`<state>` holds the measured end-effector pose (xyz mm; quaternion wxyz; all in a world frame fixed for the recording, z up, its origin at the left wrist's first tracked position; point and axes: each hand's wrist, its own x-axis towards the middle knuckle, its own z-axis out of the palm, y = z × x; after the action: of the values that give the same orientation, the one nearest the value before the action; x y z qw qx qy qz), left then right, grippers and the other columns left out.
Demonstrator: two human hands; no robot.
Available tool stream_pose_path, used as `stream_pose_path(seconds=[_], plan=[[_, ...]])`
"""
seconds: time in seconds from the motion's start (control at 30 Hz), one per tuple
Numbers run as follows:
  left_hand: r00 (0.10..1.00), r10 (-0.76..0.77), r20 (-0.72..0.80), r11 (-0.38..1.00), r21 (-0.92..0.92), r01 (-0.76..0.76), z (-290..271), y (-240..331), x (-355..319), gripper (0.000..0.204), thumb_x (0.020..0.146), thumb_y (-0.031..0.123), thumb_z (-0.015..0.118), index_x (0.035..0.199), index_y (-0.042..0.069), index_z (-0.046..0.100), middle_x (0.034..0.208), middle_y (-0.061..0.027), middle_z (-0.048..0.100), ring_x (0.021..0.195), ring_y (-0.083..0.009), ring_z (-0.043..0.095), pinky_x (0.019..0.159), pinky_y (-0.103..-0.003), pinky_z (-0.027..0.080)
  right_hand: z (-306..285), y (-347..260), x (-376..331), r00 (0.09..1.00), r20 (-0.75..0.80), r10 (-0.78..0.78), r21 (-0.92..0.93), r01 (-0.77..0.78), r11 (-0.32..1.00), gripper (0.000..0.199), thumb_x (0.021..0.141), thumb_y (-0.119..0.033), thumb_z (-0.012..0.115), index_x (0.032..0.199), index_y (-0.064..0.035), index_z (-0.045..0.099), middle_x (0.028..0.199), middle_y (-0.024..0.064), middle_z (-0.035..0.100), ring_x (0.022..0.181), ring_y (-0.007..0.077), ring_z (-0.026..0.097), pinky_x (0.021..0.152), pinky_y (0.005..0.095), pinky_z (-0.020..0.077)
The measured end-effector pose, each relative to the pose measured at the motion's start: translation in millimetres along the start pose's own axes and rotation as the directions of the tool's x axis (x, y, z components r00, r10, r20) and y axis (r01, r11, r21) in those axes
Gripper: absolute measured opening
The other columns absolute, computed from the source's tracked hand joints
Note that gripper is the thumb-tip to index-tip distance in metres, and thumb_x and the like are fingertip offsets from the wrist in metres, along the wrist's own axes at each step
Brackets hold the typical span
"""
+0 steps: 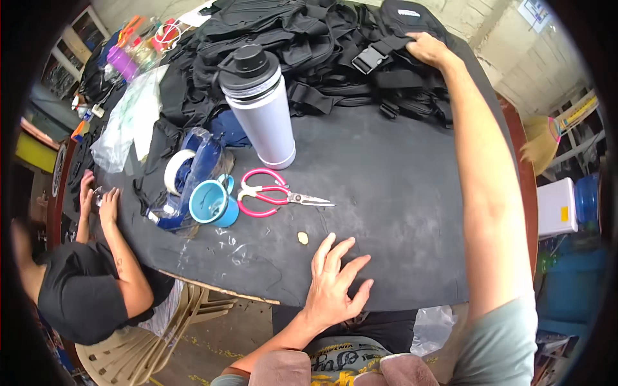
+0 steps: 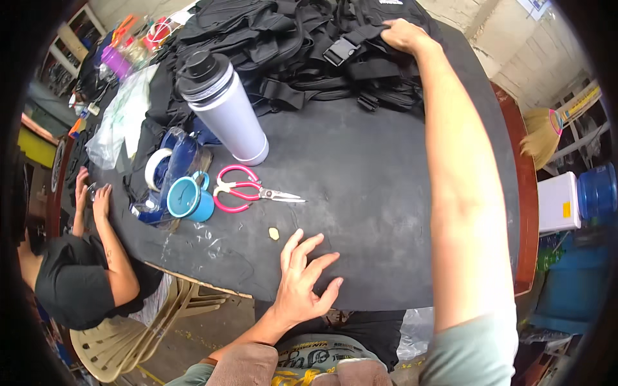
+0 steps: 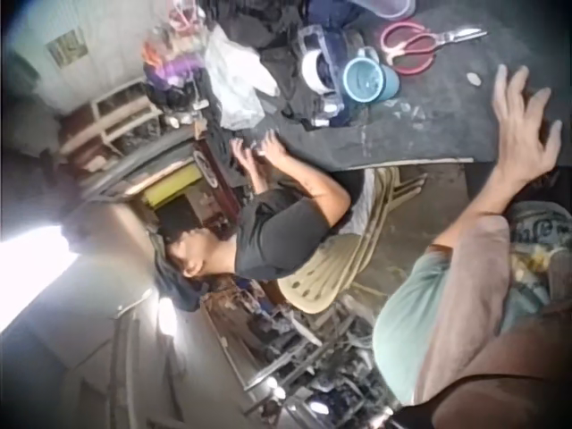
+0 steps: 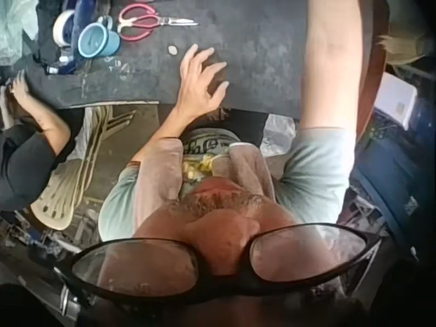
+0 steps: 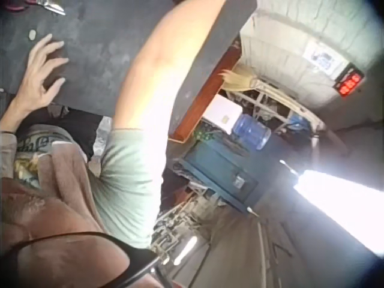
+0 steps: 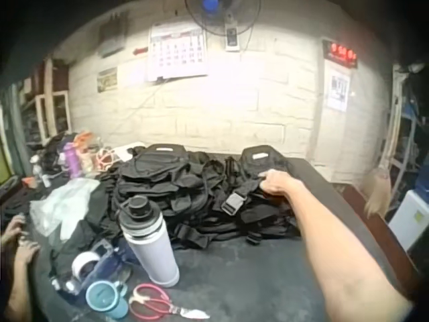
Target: Trim excess threads from black fabric shoulder bags using snips.
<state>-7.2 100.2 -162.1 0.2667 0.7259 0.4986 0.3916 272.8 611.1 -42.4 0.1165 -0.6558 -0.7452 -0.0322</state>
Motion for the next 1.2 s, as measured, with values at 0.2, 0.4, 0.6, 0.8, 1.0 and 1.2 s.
stream_pose_path(seconds=[0.2, 0.4, 0.6, 0.8, 1.0, 1.2], plan=[[0.997, 0.027, 0.068, 0.999, -0.037, -0.024, 3, 0, 11, 0.051, 0.088, 0.021, 0.091, 0.137, 0.010, 0.079, 0.164, -0.0214, 0.057, 0.160, -0.0549, 0.040, 0.129, -0.065, 0.035, -111, 17, -36, 0.982, 0.188, 0.017, 0.377, -0.088, 0.922, 0.060, 0.098, -0.014, 0.073, 0.157, -0.0073, 0.072, 0.143, 0.0148, 0.079, 0.138, 0.0249, 0.070, 0.120, 0.0347, 0.0509], [0.990, 0.061, 0.129, 0.998, -0.031, -0.057, 6, -3, 13, 0.046, 0.086, 0.016, 0.090, 0.130, 0.009, 0.080, 0.162, -0.0210, 0.059, 0.162, -0.0539, 0.038, 0.132, -0.064, 0.032, -151, 14, -281, 0.728, -0.679, -0.092, 0.289, 0.380, 0.879, 0.059, 0.099, -0.020, 0.079, 0.155, -0.0041, 0.070, 0.130, 0.0129, 0.084, 0.124, 0.0323, 0.077, 0.113, 0.0486, 0.0570], [0.980, 0.163, 0.115, 0.986, 0.019, -0.166, 7, -6, 17, 0.044, 0.090, 0.019, 0.089, 0.132, 0.012, 0.079, 0.161, -0.0193, 0.060, 0.164, -0.0534, 0.036, 0.133, -0.066, 0.030, -60, 141, -671, 0.728, -0.212, 0.652, 0.587, -0.439, 0.681, 0.037, 0.112, -0.013, 0.079, 0.146, 0.0009, 0.076, 0.140, 0.0092, 0.079, 0.130, 0.0177, 0.073, 0.116, 0.0340, 0.0556], [0.952, 0.250, 0.176, 0.948, 0.156, -0.278, 20, -1, 14, 0.041, 0.093, 0.015, 0.087, 0.133, 0.010, 0.079, 0.157, -0.0161, 0.065, 0.163, -0.0488, 0.041, 0.133, -0.064, 0.030, 72, 95, -1017, -0.262, -0.126, 0.957, 0.955, -0.292, 0.046, 0.016, 0.112, -0.018, 0.076, 0.120, -0.0051, 0.080, 0.095, -0.0014, 0.074, 0.074, 0.0099, 0.065, 0.064, 0.0268, 0.0536], [0.895, 0.373, 0.244, 0.917, 0.053, -0.396, 72, 58, 3, 0.039, 0.096, 0.008, 0.083, 0.135, 0.008, 0.079, 0.158, -0.0132, 0.067, 0.160, -0.0444, 0.048, 0.134, -0.058, 0.033, 191, 56, -1167, -0.549, 0.302, 0.780, 0.855, -0.205, -0.475, 0.019, 0.107, -0.026, 0.079, 0.108, -0.0064, 0.081, 0.085, 0.0009, 0.072, 0.074, 0.0117, 0.067, 0.060, 0.0292, 0.0525], [0.792, 0.444, 0.418, 0.842, 0.106, -0.528, 150, 109, -7, 0.057, 0.091, 0.021, 0.090, 0.145, 0.011, 0.075, 0.158, -0.0159, 0.064, 0.158, -0.0443, 0.050, 0.130, -0.059, 0.035, 262, 79, -1013, 0.129, -0.123, 0.984, 0.591, -0.787, 0.177, 0.036, 0.099, -0.031, 0.091, 0.124, -0.0063, 0.083, 0.113, 0.0134, 0.082, 0.106, 0.0315, 0.078, 0.099, 0.0436, 0.0611]])
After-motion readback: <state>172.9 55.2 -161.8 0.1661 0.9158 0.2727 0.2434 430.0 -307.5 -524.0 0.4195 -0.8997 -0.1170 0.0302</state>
